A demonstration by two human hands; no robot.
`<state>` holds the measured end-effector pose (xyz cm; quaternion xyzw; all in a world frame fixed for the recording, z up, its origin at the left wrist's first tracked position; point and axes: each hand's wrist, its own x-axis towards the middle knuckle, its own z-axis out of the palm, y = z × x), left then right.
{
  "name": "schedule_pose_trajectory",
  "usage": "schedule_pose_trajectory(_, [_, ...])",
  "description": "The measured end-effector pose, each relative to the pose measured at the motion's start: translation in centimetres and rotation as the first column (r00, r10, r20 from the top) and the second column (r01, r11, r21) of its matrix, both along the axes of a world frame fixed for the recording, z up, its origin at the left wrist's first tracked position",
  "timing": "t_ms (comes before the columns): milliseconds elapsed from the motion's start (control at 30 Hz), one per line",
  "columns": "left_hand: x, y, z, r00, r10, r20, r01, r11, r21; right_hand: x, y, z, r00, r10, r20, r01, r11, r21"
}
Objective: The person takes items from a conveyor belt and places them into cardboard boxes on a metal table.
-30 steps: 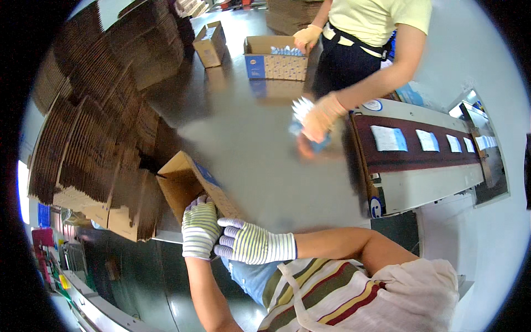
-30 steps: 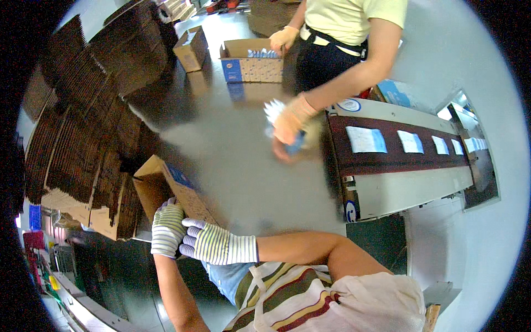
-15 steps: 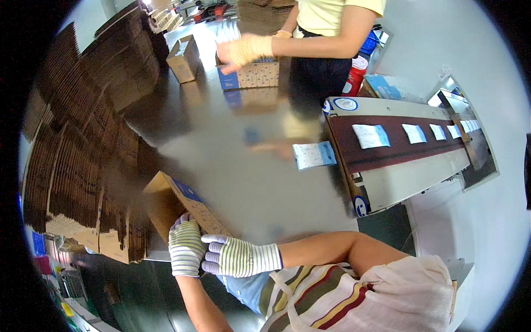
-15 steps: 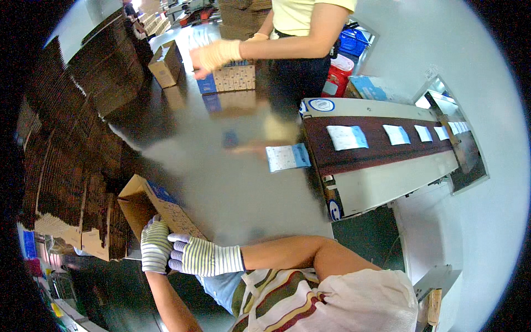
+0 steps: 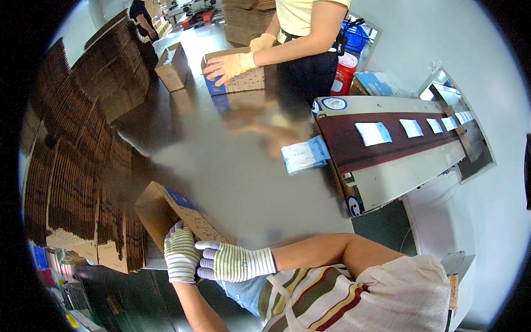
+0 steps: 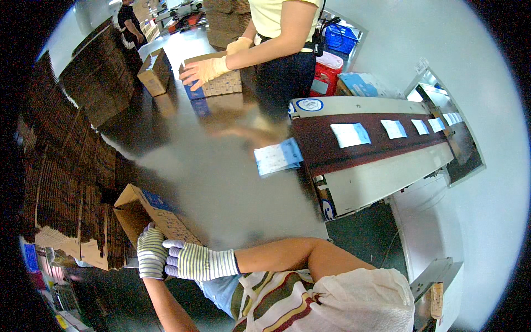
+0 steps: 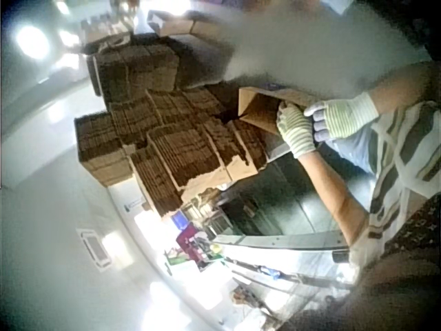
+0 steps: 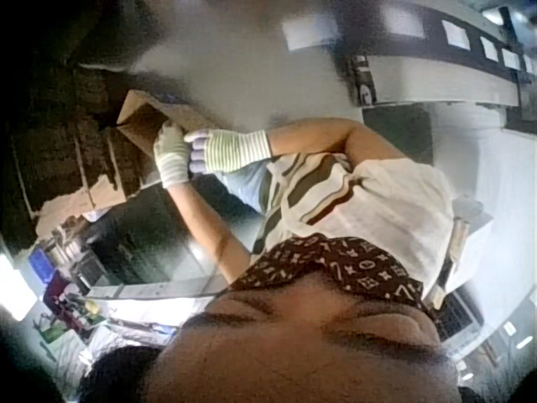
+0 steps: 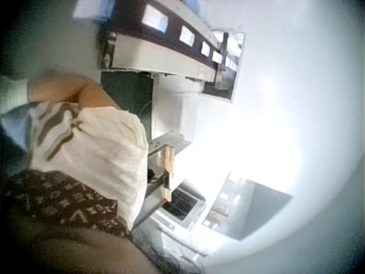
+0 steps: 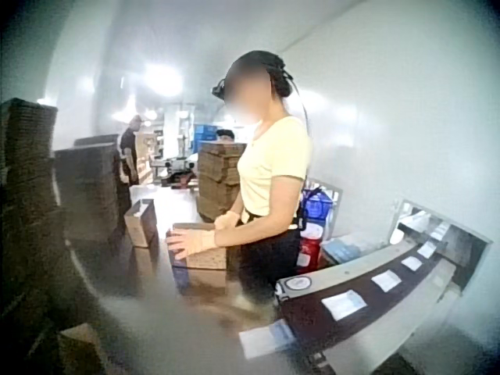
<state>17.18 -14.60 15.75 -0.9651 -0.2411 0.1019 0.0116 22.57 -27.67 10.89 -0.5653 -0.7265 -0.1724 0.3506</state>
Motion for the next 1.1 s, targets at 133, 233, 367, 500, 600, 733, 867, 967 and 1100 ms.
schedule_pose_trajectory(133, [-0.4, 1.3, -1.5, 1.000, -0.023, -0.017, 0.023, 1.000, 0.008, 0.4, -0.5, 0.8, 0.942, 0.193, -0.274, -0.198, 0.980, 0.011])
schedule_pose_trajectory(233, [-1.3, 1.1, -2.3, 0.998, -0.020, 0.054, 0.016, 0.997, 0.069, 4.2, -2.9, 2.6, 0.931, 0.172, -0.323, -0.179, 0.984, 0.009])
schedule_pose_trajectory(367, [-1.6, 0.6, -1.6, 0.991, -0.062, 0.118, 0.056, 0.997, 0.050, 15.9, -8.2, 2.9, 0.981, -0.148, -0.121, 0.116, 0.964, -0.241])
schedule_pose_trajectory(500, [-1.9, 0.7, -1.8, 0.998, -0.025, 0.057, 0.020, 0.997, 0.078, 28.9, -16.1, 5.9, 0.732, -0.641, 0.232, 0.612, 0.467, -0.638])
schedule_pose_trajectory(600, [-0.9, 0.4, -1.4, 0.994, -0.077, 0.075, 0.074, 0.996, 0.046, 41.2, -29.6, 2.2, 0.414, -0.825, 0.385, 0.824, 0.160, -0.543])
schedule_pose_trajectory(733, [-1.3, 0.3, -1.4, 0.992, -0.077, 0.102, 0.071, 0.996, 0.062, 42.5, -35.1, 5.1, 0.201, -0.685, 0.700, 0.717, -0.383, -0.582])
schedule_pose_trajectory(867, [-1.1, 0.0, -0.6, 0.996, -0.052, 0.074, 0.049, 0.998, 0.047, 42.0, -32.4, 3.0, 0.525, -0.800, 0.291, 0.631, 0.135, -0.764])
schedule_pose_trajectory(967, [-1.2, 0.2, -0.5, 0.999, -0.012, 0.039, 0.012, 1.000, 0.012, 41.4, -27.8, 2.7, 0.626, -0.754, 0.196, 0.568, 0.269, -0.778])
schedule_pose_trajectory(1100, [-1.2, -0.1, -0.3, 0.998, 0.031, 0.063, -0.031, 1.000, -0.007, 42.0, -26.4, 3.0, 0.671, -0.724, 0.161, 0.493, 0.273, -0.826])
